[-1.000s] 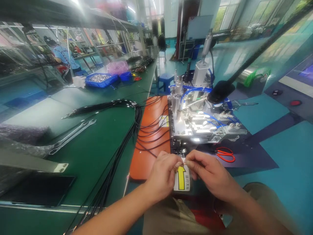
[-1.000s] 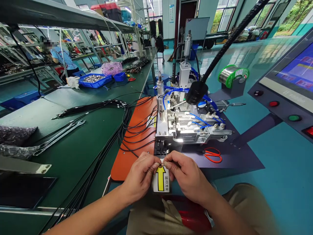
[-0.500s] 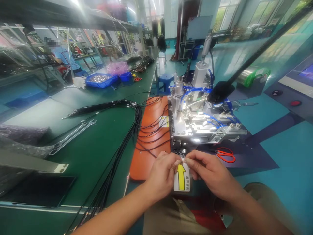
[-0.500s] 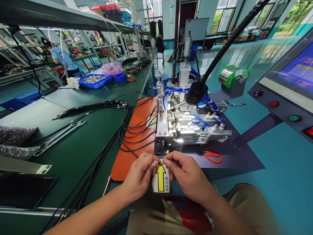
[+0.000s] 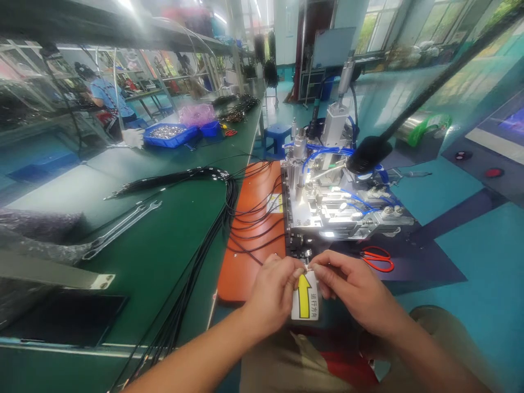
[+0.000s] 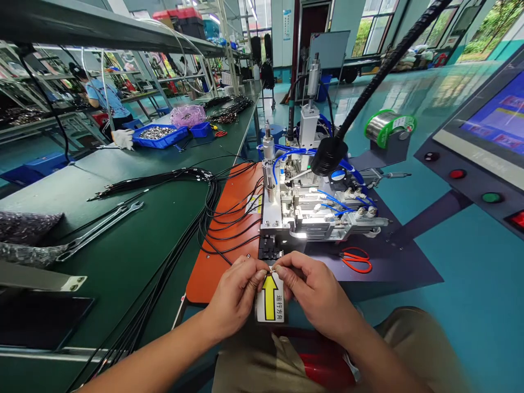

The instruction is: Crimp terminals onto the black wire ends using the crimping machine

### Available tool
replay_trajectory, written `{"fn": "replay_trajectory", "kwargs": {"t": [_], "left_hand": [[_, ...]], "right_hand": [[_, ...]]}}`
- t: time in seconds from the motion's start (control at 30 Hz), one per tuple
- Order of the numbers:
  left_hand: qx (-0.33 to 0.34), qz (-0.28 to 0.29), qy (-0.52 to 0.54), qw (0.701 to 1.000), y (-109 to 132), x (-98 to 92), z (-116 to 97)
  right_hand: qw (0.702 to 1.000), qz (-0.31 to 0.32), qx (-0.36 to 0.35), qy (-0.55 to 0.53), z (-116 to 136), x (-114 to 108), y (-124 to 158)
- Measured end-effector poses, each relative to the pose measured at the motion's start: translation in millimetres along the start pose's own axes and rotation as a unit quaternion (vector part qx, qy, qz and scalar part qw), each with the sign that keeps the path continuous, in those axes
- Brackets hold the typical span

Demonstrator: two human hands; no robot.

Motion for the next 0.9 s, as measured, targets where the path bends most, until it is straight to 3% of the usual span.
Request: {"fn": "replay_trajectory", "kwargs": {"t": [0.1, 0.17, 0.27, 0.33, 0.37, 0.4, 0.47, 0.57, 0.9], "left_hand": [[0.009, -0.018, 0.009, 1.000, 0, -1.7, -1], [0.007, -0.028, 0.013, 1.000, 0, -2.7, -1], [0.008, -0.034, 0.016, 0.999, 0, -2.9, -1], [0.011, -0.036, 0.017, 0.999, 0, -2.7, -2], [0.012, -0.038, 0.017, 0.999, 0, -2.6, -2], [0.012, -0.038, 0.017, 0.999, 0, -2.6, -2], [0.010, -0.039, 0.018, 0.999, 0, -2.7, -2], [0.006, -0.034, 0.022, 0.999, -1, -3.2, -1], [-0.009, -0.023, 0.056, 0.998, -1, -3.9, -1]], "right_hand": [[0.999, -0.023, -0.005, 0.032, 2, -11, 4], [0.992, -0.077, -0.008, 0.101, -4, -35, 7], [0.935, -0.185, -0.006, 0.302, -32, -88, 10], [0.880, -0.181, 0.037, 0.438, -67, -116, 7], [0.854, -0.148, 0.071, 0.493, -89, -125, 4], [0.847, -0.133, 0.087, 0.507, -108, -134, 2], [0.846, -0.095, 0.093, 0.516, -136, -140, -1], [0.848, -0.046, 0.085, 0.521, -158, -135, -5], [0.819, -0.042, 0.122, 0.559, -175, -152, -14]]}}
Point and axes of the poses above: each hand's wrist, its own y-axis away from the middle knuckle, its own x-axis out of the palm, z = x × y, the point moved 7 cm from there along -y, towards the middle knuckle, and after that the axes turned 2 degrees about z, right-handed, at the moved point
